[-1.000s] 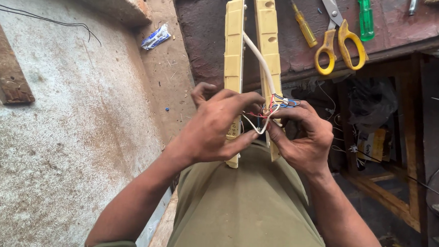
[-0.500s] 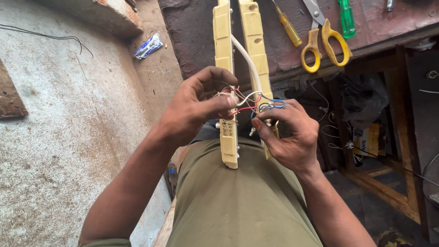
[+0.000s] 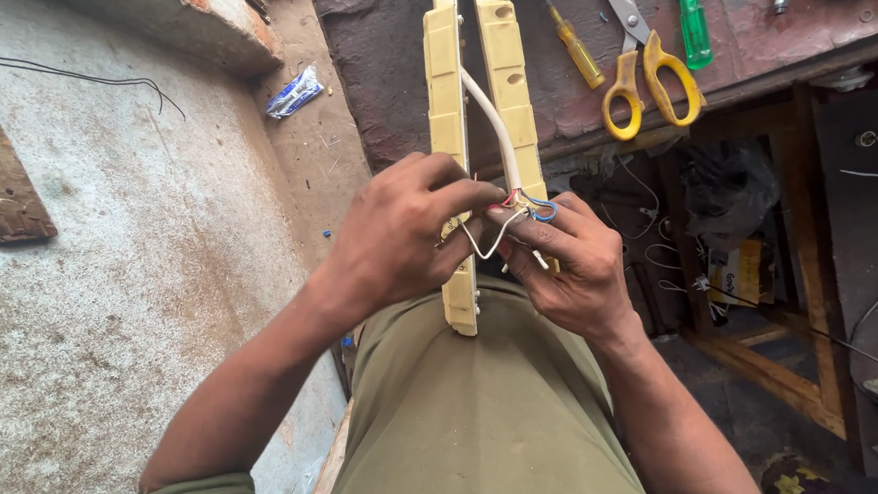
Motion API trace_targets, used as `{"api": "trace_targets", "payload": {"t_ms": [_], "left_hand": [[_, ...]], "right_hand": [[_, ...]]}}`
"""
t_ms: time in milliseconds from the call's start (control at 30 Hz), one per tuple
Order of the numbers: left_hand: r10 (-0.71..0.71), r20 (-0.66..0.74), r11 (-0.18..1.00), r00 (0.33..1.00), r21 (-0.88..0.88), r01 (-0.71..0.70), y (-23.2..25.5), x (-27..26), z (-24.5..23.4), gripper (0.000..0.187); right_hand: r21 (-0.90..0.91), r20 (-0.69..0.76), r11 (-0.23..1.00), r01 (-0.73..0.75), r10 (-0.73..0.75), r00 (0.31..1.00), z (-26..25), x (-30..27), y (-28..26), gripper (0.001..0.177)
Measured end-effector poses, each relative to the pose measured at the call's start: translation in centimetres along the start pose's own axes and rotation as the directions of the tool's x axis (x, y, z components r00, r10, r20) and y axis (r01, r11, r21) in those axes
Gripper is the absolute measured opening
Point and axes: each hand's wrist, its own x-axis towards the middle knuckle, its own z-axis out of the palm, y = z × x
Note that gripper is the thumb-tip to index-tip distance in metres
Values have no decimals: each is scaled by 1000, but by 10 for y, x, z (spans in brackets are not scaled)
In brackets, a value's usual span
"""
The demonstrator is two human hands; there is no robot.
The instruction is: The person uses a screwdriver to loosen screws on a beige plastic electrical fixture and then uses scissors to cut several internal wires. They continue to trim and adjust the wires within the fixture housing.
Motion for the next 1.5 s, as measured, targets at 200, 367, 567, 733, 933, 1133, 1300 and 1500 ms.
{"api": "trace_targets", "payload": {"t_ms": [200, 367, 567, 733, 933, 1133, 1300, 1500], "left_hand": [[-31, 265, 893, 964, -426, 146, -31, 11, -18, 25], [-93, 397, 493, 913, -778, 389, -41, 9, -10, 27], [-207, 410, 552, 888, -701, 452, -35, 16, -10, 34], [-109, 336, 808, 935, -519, 280, -28, 21, -23, 34], [28, 202, 993, 979, -120, -3, -17, 19, -7, 55], [1, 285, 923, 958, -369, 109, -40, 20, -7, 29], [-215, 391, 554, 895, -706, 441, -51, 23, -20, 30], [-302, 378, 209, 875, -870, 448, -47, 20, -14, 27]], "right_hand": [[1, -2, 1000, 2, -2, 1000, 1, 2, -1, 38], [-29, 44, 993, 118, -116, 992, 2, 6, -2, 42], [-40, 137, 990, 139, -132, 982, 5, 7, -5, 39], [-44, 6, 999, -7, 7, 1000, 7, 3, -11, 30], [-44, -15, 998, 38, -39, 999, 7, 5, -17, 44], [48, 79, 998, -38, 34, 996, 3, 8, -20, 54], [-27, -64, 1000, 17, -18, 998, 2, 6, -17, 34], [-28, -41, 996, -87, 86, 996, 1, -2, -12, 31]]}}
